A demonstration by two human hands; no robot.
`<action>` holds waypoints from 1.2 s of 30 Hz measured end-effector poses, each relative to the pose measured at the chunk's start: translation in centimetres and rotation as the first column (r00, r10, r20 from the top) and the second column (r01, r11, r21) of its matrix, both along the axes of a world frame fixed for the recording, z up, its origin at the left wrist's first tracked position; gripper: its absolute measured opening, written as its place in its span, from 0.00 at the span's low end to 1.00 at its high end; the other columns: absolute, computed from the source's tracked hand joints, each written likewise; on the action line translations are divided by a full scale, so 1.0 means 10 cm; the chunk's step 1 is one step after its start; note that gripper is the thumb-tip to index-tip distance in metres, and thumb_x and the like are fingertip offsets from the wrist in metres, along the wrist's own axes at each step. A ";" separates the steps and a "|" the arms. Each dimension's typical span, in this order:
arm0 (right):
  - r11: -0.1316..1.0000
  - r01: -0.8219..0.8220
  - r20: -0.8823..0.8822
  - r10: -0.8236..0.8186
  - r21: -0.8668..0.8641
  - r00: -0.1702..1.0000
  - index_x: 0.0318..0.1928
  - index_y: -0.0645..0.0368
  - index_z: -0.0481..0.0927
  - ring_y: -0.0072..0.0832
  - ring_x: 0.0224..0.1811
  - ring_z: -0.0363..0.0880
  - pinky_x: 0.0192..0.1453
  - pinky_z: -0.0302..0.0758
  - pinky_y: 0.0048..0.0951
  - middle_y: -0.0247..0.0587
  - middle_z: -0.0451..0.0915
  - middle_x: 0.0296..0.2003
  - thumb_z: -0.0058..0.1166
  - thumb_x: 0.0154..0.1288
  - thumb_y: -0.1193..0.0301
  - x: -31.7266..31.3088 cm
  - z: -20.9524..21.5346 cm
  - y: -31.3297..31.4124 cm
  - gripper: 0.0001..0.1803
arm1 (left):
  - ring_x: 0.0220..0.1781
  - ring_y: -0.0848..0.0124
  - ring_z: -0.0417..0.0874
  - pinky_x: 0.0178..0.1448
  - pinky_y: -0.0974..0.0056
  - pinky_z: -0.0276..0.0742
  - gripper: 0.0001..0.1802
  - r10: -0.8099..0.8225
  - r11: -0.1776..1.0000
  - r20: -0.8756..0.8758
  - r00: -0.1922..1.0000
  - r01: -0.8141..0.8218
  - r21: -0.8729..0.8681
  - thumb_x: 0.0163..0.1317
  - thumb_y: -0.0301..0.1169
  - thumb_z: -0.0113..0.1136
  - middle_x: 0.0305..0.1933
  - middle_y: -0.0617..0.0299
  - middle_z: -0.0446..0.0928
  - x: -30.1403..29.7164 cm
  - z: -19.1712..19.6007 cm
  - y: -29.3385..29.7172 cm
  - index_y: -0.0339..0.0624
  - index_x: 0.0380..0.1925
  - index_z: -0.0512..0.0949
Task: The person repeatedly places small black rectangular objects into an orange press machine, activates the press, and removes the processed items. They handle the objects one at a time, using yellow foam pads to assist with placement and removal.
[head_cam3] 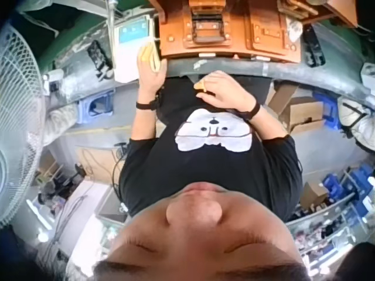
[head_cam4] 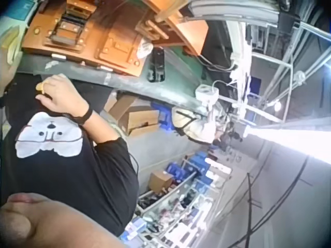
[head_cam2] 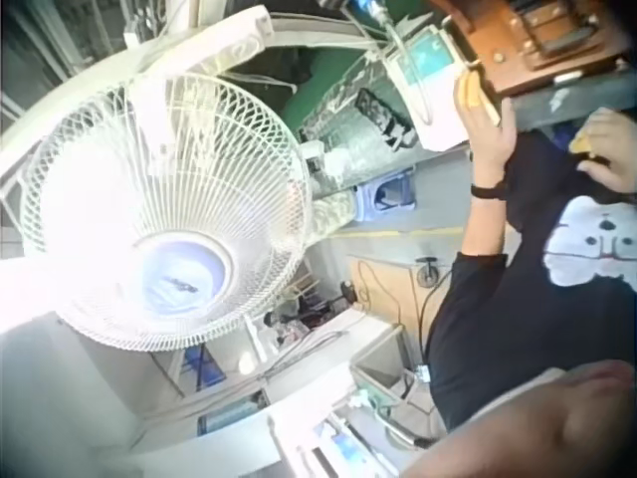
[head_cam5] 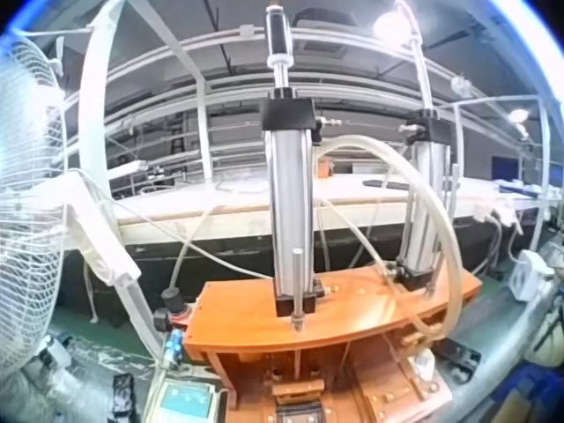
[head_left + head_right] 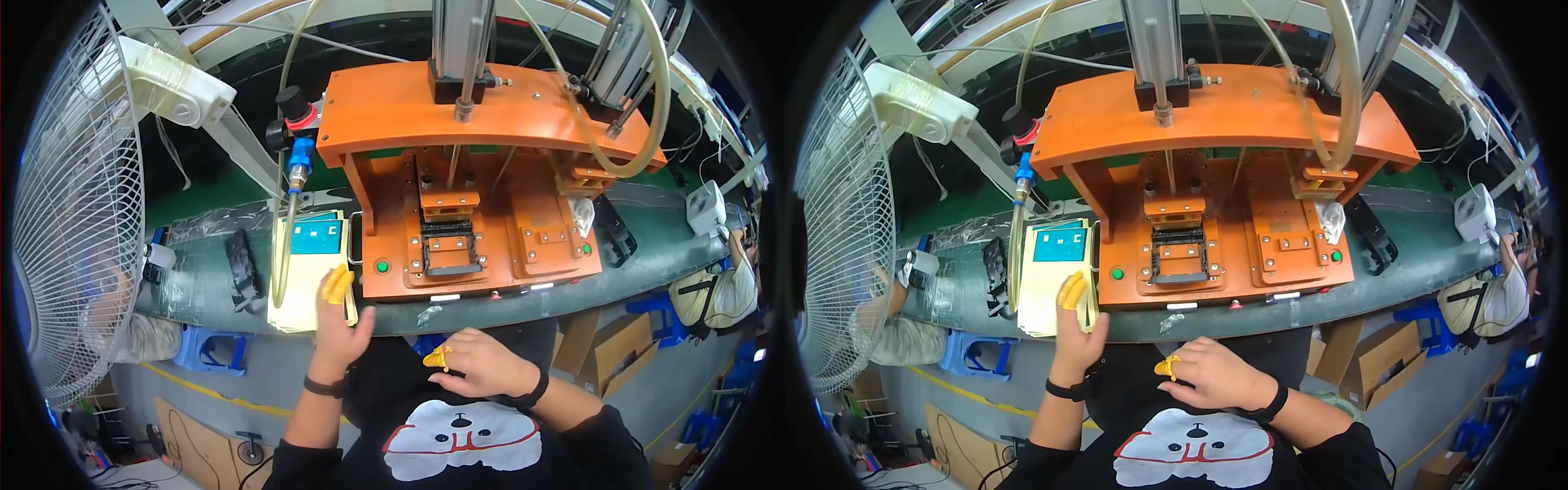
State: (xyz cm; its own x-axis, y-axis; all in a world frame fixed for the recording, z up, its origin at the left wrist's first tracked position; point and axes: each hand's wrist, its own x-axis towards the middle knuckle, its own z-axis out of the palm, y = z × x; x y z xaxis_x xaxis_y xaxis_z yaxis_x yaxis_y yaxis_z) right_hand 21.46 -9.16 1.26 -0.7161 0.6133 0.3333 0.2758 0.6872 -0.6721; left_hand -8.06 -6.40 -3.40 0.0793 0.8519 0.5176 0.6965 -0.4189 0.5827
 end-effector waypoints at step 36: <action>0.262 -0.308 -0.380 -0.300 -0.915 0.875 0.60 0.61 0.82 0.20 0.44 0.86 0.49 0.83 0.28 0.35 0.88 0.48 0.59 0.80 0.68 -1.40 -1.24 0.39 0.15 | 0.47 0.53 0.89 0.54 0.54 0.83 0.15 0.008 0.987 -0.042 0.999 -0.015 -0.160 0.53 0.23 0.76 0.44 0.55 0.89 0.07 0.19 -1.41 0.41 0.43 0.88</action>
State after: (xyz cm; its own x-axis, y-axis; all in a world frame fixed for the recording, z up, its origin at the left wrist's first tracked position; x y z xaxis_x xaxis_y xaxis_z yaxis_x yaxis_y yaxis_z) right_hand 7.50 -5.27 -11.12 -0.6907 0.6811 -0.2431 -0.2214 -0.5192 -0.8255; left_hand -7.38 -20.51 -1.53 0.0877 0.9245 0.3710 0.7254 -0.3145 0.6123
